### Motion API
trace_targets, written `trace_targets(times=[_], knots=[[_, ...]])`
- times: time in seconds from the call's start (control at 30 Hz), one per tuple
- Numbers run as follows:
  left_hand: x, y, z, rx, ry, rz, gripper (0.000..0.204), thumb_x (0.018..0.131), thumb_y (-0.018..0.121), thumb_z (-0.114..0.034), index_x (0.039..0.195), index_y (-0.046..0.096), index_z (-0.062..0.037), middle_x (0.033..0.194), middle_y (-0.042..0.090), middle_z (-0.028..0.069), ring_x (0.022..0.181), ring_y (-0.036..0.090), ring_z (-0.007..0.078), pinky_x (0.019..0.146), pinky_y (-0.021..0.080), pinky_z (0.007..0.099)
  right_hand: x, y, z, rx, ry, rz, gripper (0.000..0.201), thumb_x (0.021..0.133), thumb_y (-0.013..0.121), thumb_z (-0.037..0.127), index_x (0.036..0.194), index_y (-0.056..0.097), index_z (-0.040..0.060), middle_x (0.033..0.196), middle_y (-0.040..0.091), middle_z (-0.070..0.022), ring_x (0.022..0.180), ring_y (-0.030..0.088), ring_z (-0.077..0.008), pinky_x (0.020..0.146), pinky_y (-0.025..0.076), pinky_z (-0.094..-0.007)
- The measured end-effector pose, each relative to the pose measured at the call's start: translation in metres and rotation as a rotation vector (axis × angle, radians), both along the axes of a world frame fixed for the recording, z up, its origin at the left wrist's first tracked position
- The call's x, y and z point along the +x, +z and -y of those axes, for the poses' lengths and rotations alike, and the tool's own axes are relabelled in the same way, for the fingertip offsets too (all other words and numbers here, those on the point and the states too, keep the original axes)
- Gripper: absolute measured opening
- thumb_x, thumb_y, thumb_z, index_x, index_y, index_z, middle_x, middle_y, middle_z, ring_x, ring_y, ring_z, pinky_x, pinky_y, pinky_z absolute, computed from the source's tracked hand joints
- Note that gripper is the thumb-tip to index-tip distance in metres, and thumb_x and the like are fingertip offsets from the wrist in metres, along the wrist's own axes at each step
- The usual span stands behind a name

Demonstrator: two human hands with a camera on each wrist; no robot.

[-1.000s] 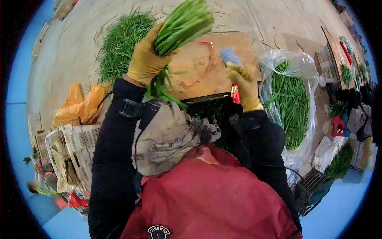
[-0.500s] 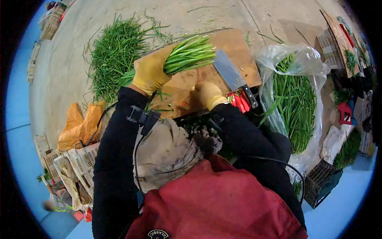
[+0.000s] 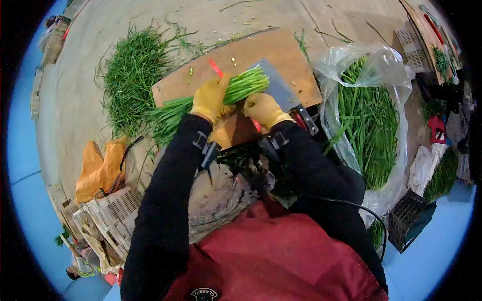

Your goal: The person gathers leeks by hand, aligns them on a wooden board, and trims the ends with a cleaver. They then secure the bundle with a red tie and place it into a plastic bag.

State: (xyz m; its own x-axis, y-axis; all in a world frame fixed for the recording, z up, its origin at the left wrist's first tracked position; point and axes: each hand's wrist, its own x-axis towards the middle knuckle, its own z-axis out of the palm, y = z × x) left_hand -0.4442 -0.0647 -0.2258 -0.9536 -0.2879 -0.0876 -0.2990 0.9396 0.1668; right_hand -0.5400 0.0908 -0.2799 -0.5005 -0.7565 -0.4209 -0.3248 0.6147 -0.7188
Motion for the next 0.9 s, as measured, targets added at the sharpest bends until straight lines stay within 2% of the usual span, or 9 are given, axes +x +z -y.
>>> trace_targets(times=[0.13,0.17,0.2,0.43,0.53,0.63,0.7,0.77,0.9], knots=[[0.008,-0.011,-0.008,-0.090,0.027,-0.163,0.091,0.057,0.083,-0.040,0.131,0.039,-0.0121,0.117,0.055,0.0135,0.110,0.053,0.0315,0.086,0.046,0.0444,0.007,0.012,-0.006,-0.069,-0.069,0.078,0.015,0.072,0.068,0.019,0.081,0.067,0.0071,0.080,0.066,-0.0147,0.079,0.064,-0.0300,0.071,0.050,-0.0396],[0.003,-0.004,-0.005,0.049,0.061,0.030,0.098,0.058,0.082,-0.041,0.137,0.035,-0.0092,0.128,0.046,0.0144,0.119,0.045,0.0317,0.094,0.041,0.0451,0.005,0.014,-0.007,-0.077,-0.023,0.085,0.016,0.073,0.067,0.021,0.082,0.067,0.0073,0.080,0.066,-0.0144,0.077,0.064,-0.0302,0.071,0.050,-0.0396],[0.008,-0.022,0.001,0.032,-0.018,-0.188,0.102,0.057,0.083,-0.042,0.139,0.032,-0.0084,0.125,0.049,0.0140,0.115,0.048,0.0331,0.093,0.042,0.0448,0.006,0.009,-0.007,-0.060,-0.047,0.040,0.018,0.075,0.066,0.023,0.085,0.068,0.0083,0.081,0.066,-0.0152,0.078,0.064,-0.0307,0.072,0.050,-0.0403],[0.005,-0.025,-0.010,-0.057,-0.008,-0.079,0.104,0.058,0.081,-0.047,0.139,0.033,-0.0042,0.137,0.041,0.0203,0.123,0.041,0.0372,0.101,0.037,0.0429,-0.020,0.081,-0.045,0.036,0.197,-0.075,0.028,0.079,0.057,0.027,0.095,0.067,0.0057,0.093,0.066,-0.0188,0.090,0.063,-0.0366,0.080,0.049,-0.0427],[0.007,-0.024,-0.008,-0.023,-0.017,-0.061,0.105,0.059,0.081,-0.047,0.140,0.031,-0.0027,0.140,0.038,0.0220,0.126,0.038,0.0385,0.103,0.034,0.0429,-0.046,0.115,-0.117,-0.163,0.092,-0.155,0.025,0.079,0.061,0.025,0.095,0.067,0.0072,0.090,0.066,-0.0176,0.086,0.063,-0.0350,0.077,0.049,-0.0413],[0.009,-0.029,-0.005,0.031,-0.039,-0.066,0.106,0.059,0.082,-0.044,0.141,0.031,0.0003,0.140,0.037,0.0245,0.129,0.036,0.0384,0.106,0.032,0.0426,-0.078,0.137,-0.223,-0.222,-0.214,-0.043,0.023,0.085,0.063,0.013,0.105,0.067,0.0031,0.093,0.069,-0.0051,0.081,0.060,-0.0110,0.072,0.048,-0.0258],[0.008,-0.034,0.006,0.161,-0.071,-0.099,0.106,0.059,0.082,-0.043,0.140,0.031,0.0014,0.140,0.038,0.0245,0.129,0.037,0.0377,0.106,0.032,0.0413,-0.087,0.132,-0.307,-0.138,-0.527,0.106,0.027,0.086,0.060,0.013,0.109,0.066,0.0011,0.097,0.067,-0.0030,0.078,0.054,-0.0072,0.072,0.046,-0.0225],[0.002,-0.025,0.007,0.352,-0.069,-0.112,0.104,0.061,0.083,-0.041,0.140,0.031,0.0034,0.140,0.038,0.0245,0.129,0.038,0.0370,0.106,0.032,0.0394,-0.079,0.110,-0.386,0.054,-0.679,0.050,0.028,0.086,0.061,0.015,0.110,0.065,0.0005,0.098,0.067,-0.0031,0.080,0.056,-0.0079,0.075,0.047,-0.0237],[-0.002,-0.013,0.001,0.153,-0.127,-0.117,0.101,0.066,0.081,-0.041,0.140,0.028,0.0030,0.140,0.039,0.0242,0.129,0.038,0.0360,0.106,0.032,0.0398,-0.020,0.050,-0.475,0.214,-0.783,0.034,0.049,0.077,0.072,0.035,0.110,0.065,-0.0003,0.106,0.067,-0.0158,0.099,0.063,-0.0234,0.089,0.047,-0.0315]])
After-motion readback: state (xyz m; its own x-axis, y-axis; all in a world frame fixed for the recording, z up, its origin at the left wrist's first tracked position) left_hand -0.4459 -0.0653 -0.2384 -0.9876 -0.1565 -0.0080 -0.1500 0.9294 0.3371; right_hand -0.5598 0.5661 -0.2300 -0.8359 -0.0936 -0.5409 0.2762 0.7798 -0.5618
